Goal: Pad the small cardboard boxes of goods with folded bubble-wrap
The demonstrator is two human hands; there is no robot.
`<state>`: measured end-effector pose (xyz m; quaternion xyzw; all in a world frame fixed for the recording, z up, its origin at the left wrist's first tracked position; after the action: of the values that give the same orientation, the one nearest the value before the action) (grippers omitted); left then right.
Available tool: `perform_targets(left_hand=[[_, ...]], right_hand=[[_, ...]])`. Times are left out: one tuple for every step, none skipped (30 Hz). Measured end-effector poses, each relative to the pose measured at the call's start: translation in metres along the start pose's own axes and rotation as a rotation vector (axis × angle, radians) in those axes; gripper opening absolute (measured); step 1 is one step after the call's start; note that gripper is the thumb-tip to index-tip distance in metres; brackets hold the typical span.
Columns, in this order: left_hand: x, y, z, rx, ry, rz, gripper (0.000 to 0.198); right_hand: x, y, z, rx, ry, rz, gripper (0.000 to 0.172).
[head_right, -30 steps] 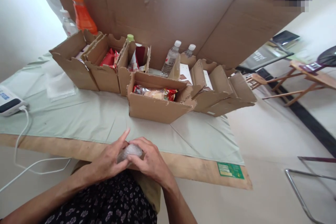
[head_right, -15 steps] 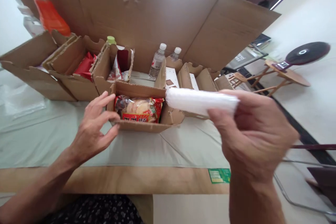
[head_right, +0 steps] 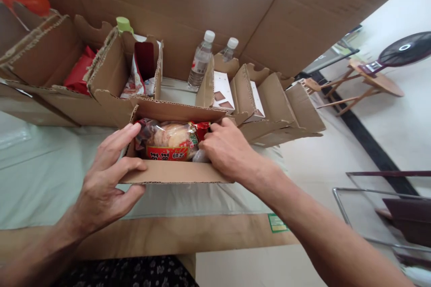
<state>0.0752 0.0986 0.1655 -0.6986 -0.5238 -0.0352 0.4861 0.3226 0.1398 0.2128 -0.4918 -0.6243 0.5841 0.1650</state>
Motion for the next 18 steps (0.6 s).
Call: perform_targets(left_hand=[[0.000,0.001,0.000,0.001,0.001,-0.004,0.027],[0.001,0.001,0.000,0.002,0.004,-0.007,0.027],[0.001,0.002,0.000,0.004,0.006,-0.008,0.027],[0.000,0.002,0.000,0.004,0.007,-0.012,0.028],[-0.001,0.002,0.000,0.002,0.003,-0.024,0.031],[-0.003,0.001,0.001,-0.005,-0.007,-0.049,0.038],[-0.006,0.000,0.002,-0.020,-0.022,-0.087,0.049],[-0.011,-0.001,0.003,-0.044,-0.042,-0.135,0.064],[-0.017,-0.001,0.006,-0.078,-0.074,-0.181,0.079],[-0.023,-0.001,0.009,-0.120,-0.119,-0.212,0.089],[-0.030,0.001,0.013,-0.171,-0.177,-0.219,0.095],[-0.037,0.005,0.018,-0.229,-0.248,-0.206,0.097],[-0.043,0.010,0.023,-0.292,-0.327,-0.177,0.095],[-0.048,0.016,0.029,-0.356,-0.406,-0.137,0.094],[-0.052,0.023,0.034,-0.418,-0.470,-0.094,0.092],[-0.054,0.029,0.038,-0.476,-0.515,-0.054,0.092],[-0.055,0.035,0.041,-0.526,-0.541,-0.019,0.092],[-0.055,0.039,0.043,-0.568,-0.550,0.009,0.093]], right_hand=[[0.005,0.003,0.001,-0.004,-0.009,0.038,0.016],[0.009,0.004,0.002,-0.006,-0.018,0.064,0.017],[0.011,0.004,0.001,-0.002,-0.029,0.071,0.017],[0.008,0.002,0.000,0.007,-0.043,0.050,0.015],[0.002,-0.002,-0.002,0.023,-0.053,-0.008,0.013],[-0.010,-0.007,-0.005,0.048,-0.051,-0.106,0.015],[-0.026,-0.013,-0.008,0.083,-0.029,-0.238,0.018],[-0.045,-0.016,-0.011,0.128,0.017,-0.386,0.022],[-0.067,-0.017,-0.012,0.182,0.095,-0.532,0.023],[-0.088,-0.013,-0.012,0.253,0.204,-0.663,0.023],[-0.105,-0.004,-0.010,0.348,0.330,-0.762,0.022],[-0.118,0.009,-0.006,0.466,0.445,-0.822,0.022],[-0.124,0.027,0.002,0.604,0.537,-0.843,0.024],[-0.121,0.047,0.012,0.761,0.590,-0.831,0.031],[-0.112,0.066,0.025,0.907,0.579,-0.788,0.043],[-0.098,0.083,0.039,1.031,0.547,-0.750,0.057],[-0.082,0.097,0.052,1.136,0.518,-0.738,0.064],[-0.067,0.107,0.064,1.219,0.507,-0.755,0.066]])
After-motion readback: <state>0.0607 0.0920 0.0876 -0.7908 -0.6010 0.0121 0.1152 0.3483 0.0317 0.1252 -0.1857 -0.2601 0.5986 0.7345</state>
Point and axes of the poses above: each hand's wrist, its own x-axis towards the middle knuckle, its own y-axis out of the palm, z = x × y, the point moved 2 cm from there along x, towards the middle knuckle, and after that the axes turned 5 degrees about z, right-handed, at the moved point
